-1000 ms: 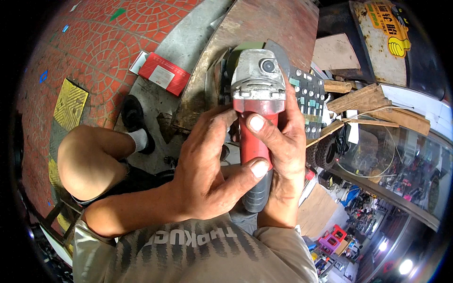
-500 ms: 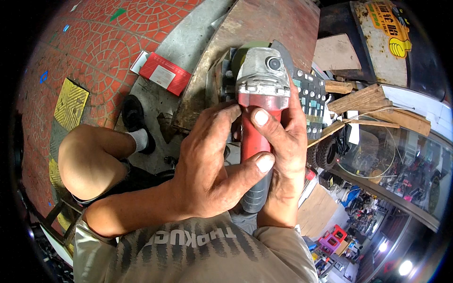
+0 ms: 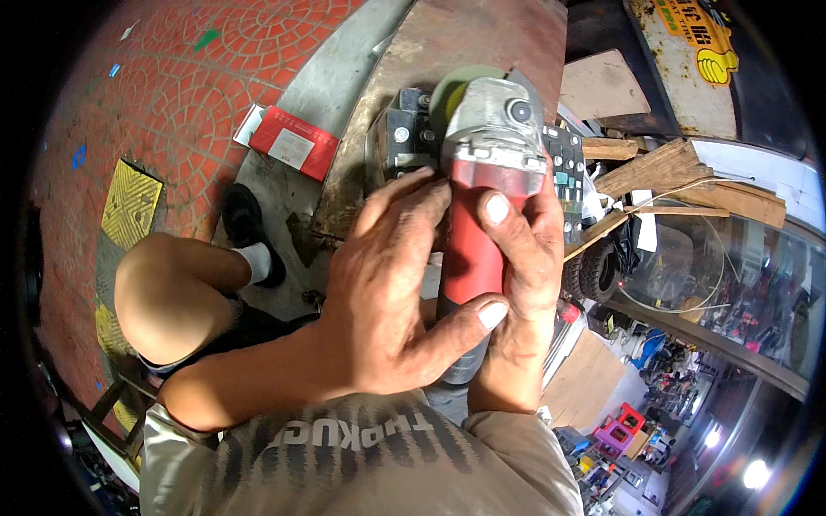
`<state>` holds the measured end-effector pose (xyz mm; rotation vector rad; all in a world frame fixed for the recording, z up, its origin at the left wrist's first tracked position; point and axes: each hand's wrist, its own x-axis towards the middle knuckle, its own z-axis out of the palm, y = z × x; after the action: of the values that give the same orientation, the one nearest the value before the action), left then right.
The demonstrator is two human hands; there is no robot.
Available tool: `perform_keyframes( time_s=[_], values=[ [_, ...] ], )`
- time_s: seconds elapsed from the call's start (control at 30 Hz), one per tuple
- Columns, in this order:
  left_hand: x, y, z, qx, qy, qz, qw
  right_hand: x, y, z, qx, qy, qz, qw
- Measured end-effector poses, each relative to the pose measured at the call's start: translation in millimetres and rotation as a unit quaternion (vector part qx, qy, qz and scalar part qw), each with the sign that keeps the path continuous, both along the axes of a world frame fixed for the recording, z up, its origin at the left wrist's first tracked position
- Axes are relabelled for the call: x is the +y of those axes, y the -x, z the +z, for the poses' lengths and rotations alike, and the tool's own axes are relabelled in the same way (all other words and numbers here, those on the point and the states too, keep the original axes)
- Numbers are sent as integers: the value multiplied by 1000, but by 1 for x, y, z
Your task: The person is using a handheld power angle grinder to grind a metal block that is secured in a vise on a workbench, resulting in visible sparks.
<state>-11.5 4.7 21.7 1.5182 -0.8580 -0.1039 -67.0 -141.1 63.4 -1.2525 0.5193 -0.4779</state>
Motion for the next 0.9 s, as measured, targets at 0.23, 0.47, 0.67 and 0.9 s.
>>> perform_keyframes(
  time_s=[0.23, 0.47, 0.67, 0.9],
  values=[
    [-25, 2, 3, -29, 1, -10, 1000, -25, 11, 9, 10, 31, -12, 999],
    [-28, -6, 4, -34, -25, -11, 999, -36, -1, 6, 18, 42, 10, 999],
    [-25, -11, 4, -38, -64, -14, 997, -34, -10, 3, 23, 12, 24, 999],
    [-21, -17, 6, -17, -92, -29, 995, -36, -20, -5, 44, 5, 35, 998]
  ],
)
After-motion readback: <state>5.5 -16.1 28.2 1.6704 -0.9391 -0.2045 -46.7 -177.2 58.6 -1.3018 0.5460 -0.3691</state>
